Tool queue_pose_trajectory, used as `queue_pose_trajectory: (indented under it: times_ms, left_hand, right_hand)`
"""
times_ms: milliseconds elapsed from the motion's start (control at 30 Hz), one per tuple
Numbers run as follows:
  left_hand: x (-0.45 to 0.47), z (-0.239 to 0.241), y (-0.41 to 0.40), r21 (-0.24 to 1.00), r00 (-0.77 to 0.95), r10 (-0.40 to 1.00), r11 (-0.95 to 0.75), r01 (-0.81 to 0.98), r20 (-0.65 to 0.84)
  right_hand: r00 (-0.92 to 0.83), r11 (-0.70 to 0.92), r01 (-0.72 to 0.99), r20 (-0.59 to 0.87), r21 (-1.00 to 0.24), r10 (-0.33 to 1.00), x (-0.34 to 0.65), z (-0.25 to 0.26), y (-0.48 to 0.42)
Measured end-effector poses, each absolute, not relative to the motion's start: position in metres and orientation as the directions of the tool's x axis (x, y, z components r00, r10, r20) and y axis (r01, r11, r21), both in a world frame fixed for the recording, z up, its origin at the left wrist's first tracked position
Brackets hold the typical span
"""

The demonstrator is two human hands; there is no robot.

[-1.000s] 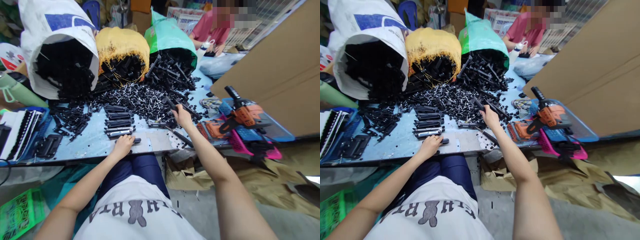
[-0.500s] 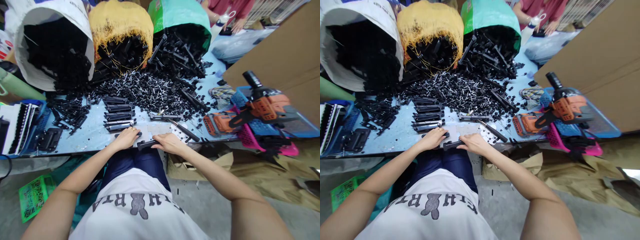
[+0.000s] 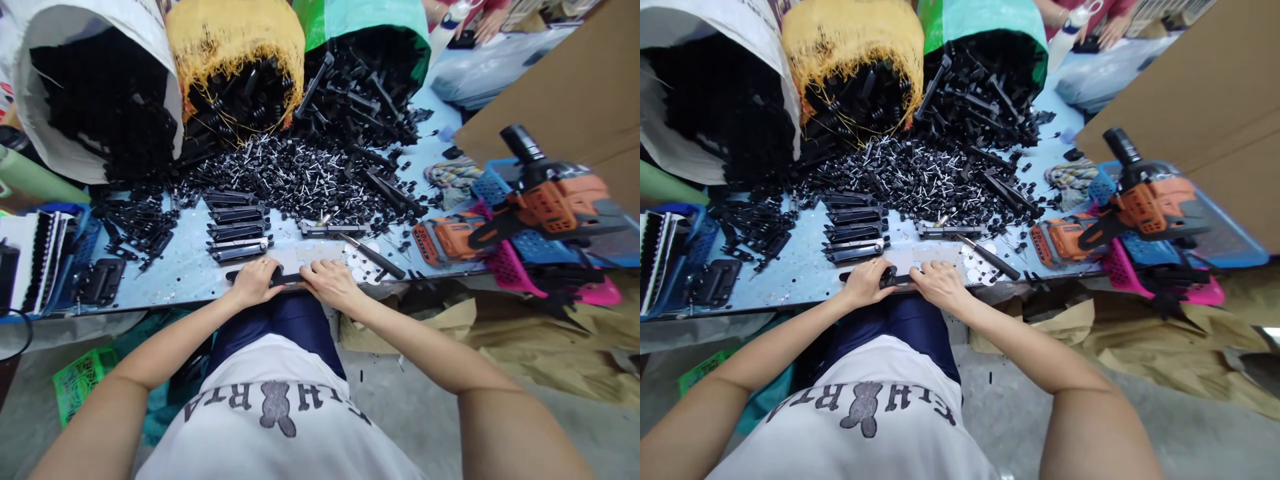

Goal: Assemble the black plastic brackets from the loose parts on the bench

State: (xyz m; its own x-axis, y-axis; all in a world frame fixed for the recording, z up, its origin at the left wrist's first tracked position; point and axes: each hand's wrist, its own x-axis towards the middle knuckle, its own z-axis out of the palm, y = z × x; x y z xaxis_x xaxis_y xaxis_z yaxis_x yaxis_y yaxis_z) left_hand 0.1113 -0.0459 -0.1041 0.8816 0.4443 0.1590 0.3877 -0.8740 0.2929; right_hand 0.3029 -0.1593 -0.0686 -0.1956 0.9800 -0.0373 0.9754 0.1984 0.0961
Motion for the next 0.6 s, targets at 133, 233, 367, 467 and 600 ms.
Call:
queue_pose_trajectory:
  times_ms: [133, 233, 367, 467, 600]
  left_hand:
    - [0.105, -0.110, -0.047, 0.346, 0.879, 0.415, -0.881, 0.323, 0.236]
    - [0.107, -0.104, -0.048, 0.370, 0.895, 0.403, -0.875, 0.314, 0.194]
    - [0.141, -0.085, -0.032, 0.278, 0.909, 0.377, -0.905, 0.321, 0.176]
    - [0.188, -0.074, -0.001, 0.166, 0.827, 0.558, -0.824, 0.542, 0.067]
    - [0.242, -0.073, 0.038, 0.130, 0.780, 0.626, -0.775, 0.618, 0.025]
  right_hand:
    - [-0.252, 0.256, 0.961, -0.047, 0.108, 0.967, 0.304, -0.057, -0.155]
    - [-0.280, 0.284, 0.954, -0.057, 0.093, 0.958, 0.313, -0.061, -0.153]
    - [-0.244, 0.247, 0.968, -0.070, 0.037, 0.967, 0.338, -0.076, -0.157]
    - [-0.210, 0.210, 0.978, 0.011, -0.002, 0.978, 0.362, -0.080, -0.150]
    - [0.007, -0.011, 1.000, 0.180, 0.026, 0.984, 0.387, -0.074, -0.108]
